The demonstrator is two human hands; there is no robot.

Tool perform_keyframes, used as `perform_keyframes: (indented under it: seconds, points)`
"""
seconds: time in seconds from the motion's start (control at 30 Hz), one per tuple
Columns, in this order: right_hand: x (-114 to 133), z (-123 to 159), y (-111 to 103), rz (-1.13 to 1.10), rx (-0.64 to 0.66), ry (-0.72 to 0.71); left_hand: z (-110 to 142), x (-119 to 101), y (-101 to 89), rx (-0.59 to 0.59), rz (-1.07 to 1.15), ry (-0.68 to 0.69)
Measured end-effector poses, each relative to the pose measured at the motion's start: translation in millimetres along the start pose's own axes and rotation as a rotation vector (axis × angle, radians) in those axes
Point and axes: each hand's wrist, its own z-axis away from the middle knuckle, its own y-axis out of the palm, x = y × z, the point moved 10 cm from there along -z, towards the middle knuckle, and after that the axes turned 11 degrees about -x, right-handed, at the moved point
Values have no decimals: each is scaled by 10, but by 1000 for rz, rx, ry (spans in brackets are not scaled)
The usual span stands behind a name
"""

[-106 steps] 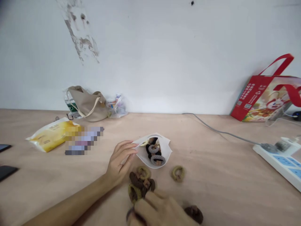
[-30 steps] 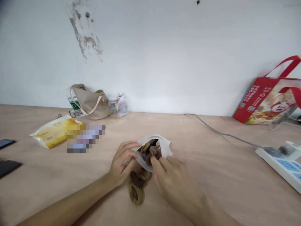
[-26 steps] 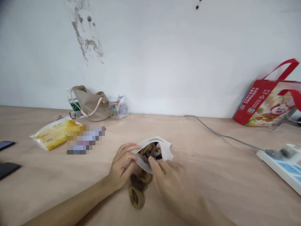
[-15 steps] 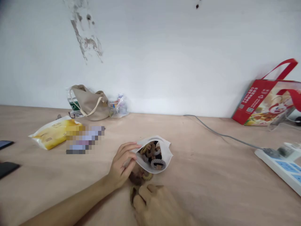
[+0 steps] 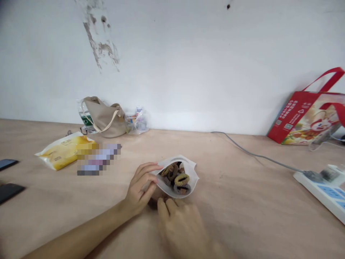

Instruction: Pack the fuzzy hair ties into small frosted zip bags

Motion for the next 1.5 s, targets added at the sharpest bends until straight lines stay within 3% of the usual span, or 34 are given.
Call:
perform_keyframes:
  seconds: [0.1, 0.23, 0.3, 0.37, 0.43, 0.5, 0.6, 0.7, 0.83, 0.9, 1.0, 1.13, 1.23, 1.33, 1.5]
  points:
    - [148, -19, 178, 24, 43, 0, 7, 20, 3, 7, -7, -5]
    - [197, 9, 128, -60, 52, -58, 21, 32, -3, -3, 12, -11]
    - [43, 26, 43, -114, 95, 5, 21, 25, -3, -7, 20, -12]
    - [-252, 13, -81, -96, 97, 154, 16, 15, -1, -9, 24, -16]
    - [-560, -24, -287, -16, -15, 307, 10, 7, -4, -12, 23, -21]
    - [-709, -52, -460, 15, -147, 375, 12, 4, -10, -14, 21, -25]
    - [-541, -79, -438, -92, -172, 263, 26, 7, -10, -6, 19, -26]
    - [-199, -34, -191, -114, -30, 101, 33, 12, -1, 6, 7, -17]
    - [-52, 76, 147, 86, 155, 77, 21, 18, 4, 2, -2, -7]
    - [-5, 94, 186, 101, 169, 50, 15, 24, 3, -1, -1, -9]
    - [64, 63, 103, -52, 149, 1, 12, 30, 6, 4, 4, -17]
    - [-204, -107, -193, -94, -27, 102, 12, 5, 10, 7, 10, -7]
    - [-452, -160, -328, -33, -148, 90, 6, -2, 8, 6, -33, 4]
    - [-696, -37, -265, 58, -133, 44, -19, -7, 15, 43, -148, 66]
    - [-1076, 272, -48, 186, 3, 63, -92, 39, -4, 157, -260, 190]
